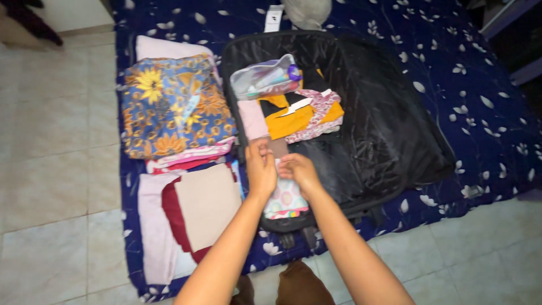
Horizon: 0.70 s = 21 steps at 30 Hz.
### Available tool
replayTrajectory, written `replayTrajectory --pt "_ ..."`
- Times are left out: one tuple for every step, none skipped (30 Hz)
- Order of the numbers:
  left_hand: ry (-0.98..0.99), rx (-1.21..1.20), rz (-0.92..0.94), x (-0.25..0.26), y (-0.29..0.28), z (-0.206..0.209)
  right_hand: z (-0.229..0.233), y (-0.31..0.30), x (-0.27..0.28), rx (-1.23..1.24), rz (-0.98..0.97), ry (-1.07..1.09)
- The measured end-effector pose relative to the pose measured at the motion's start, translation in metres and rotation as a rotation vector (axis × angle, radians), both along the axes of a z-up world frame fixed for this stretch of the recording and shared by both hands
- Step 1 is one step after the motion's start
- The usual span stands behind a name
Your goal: The person unpacks a suitcase on a bed, removes folded clothes and a toiletry bag, and places them on the bed. They then close the suitcase and transfer the items into a wardrobe.
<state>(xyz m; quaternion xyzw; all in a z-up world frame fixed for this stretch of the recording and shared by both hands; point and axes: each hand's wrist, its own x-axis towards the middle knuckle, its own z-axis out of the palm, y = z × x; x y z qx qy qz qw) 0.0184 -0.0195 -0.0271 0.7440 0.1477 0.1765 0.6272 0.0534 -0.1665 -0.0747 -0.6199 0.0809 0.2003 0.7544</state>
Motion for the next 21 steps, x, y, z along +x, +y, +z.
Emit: replayTrajectory --pt "0.029 0.087 0.004 0.006 -0.013 -0.016 -0.011 -0.021 0.014 -0.037 -0.089 0.061" --pt "0.057 0.175 0.007 0.013 -0.025 -0.034 -0.026 -0.04 0.024 -0.069 -0.098 0.1" --pt "0.084 0.262 0.011 0.018 -0.037 -0.053 -0.042 -0.057 0.033 -0.101 -0.105 0.138" --pt "0.292 0.357 0.006 0.02 -0.045 -0.071 -0.06 -0.072 0.04 -0.132 -0.113 0.176" --pt "0.502 0.451 0.007 0.022 -0.05 -0.088 -0.079 -0.083 0.046 -0.175 -0.081 0.213" --pt "0.634 0.46 -0.031 0.02 -0.053 -0.102 -0.099 -0.09 0.048 -0.218 -0.049 0.25" --pt "0.77 0.468 -0.065 0.02 -0.053 -0.114 -0.118 -0.096 0.048 -0.259 -0.011 0.289" --pt "0.899 0.402 -0.079 0.018 -0.053 -0.123 -0.136 -0.1 0.048 -0.312 0.038 0.309" --pt "1.028 0.336 -0.084 0.015 -0.049 -0.129 -0.152 -0.101 0.046 -0.362 0.091 0.328" --pt "1.039 0.344 -0.074 0.013 -0.044 -0.133 -0.165 -0.103 0.044 -0.412 0.144 0.347" --pt "1.052 0.35 -0.063 0.005 -0.039 -0.135 -0.175 -0.103 0.04 -0.396 0.148 0.451" --pt "1.066 0.355 -0.052 -0.001 -0.035 -0.135 -0.183 -0.1 0.036 -0.381 0.151 0.555" --pt "1.047 0.317 -0.044 -0.007 -0.031 -0.133 -0.187 -0.096 0.031 -0.367 0.156 0.66" --pt "1.028 0.28 -0.034 -0.013 -0.028 -0.131 -0.188 -0.091 0.027 -0.341 0.187 0.664" --pt "1.009 0.241 -0.022 -0.016 -0.028 -0.128 -0.186 -0.085 0.022 -0.315 0.22 0.668" --pt "1.031 0.251 -0.036 -0.018 -0.028 -0.126 -0.181 -0.08 0.017 -0.288 0.253 0.671" --pt "1.052 0.26 -0.047 -0.02 -0.027 -0.124 -0.175 -0.074 0.015 -0.295 0.249 0.645" --pt "1.072 0.268 -0.059 -0.021 -0.027 -0.124 -0.167 -0.07 0.011 -0.301 0.245 0.618" --pt "1.069 0.284 -0.055 -0.021 -0.026 -0.123 -0.159 -0.067 0.011 -0.306 0.24 0.589" --pt "1.067 0.3 -0.051 -0.022 -0.024 -0.123 -0.15 -0.063 0.009 -0.373 0.23 0.54" --pt "1.064 0.315 -0.051 -0.024 -0.022 -0.124 -0.142 -0.061 0.008 -0.441 0.215 0.489"
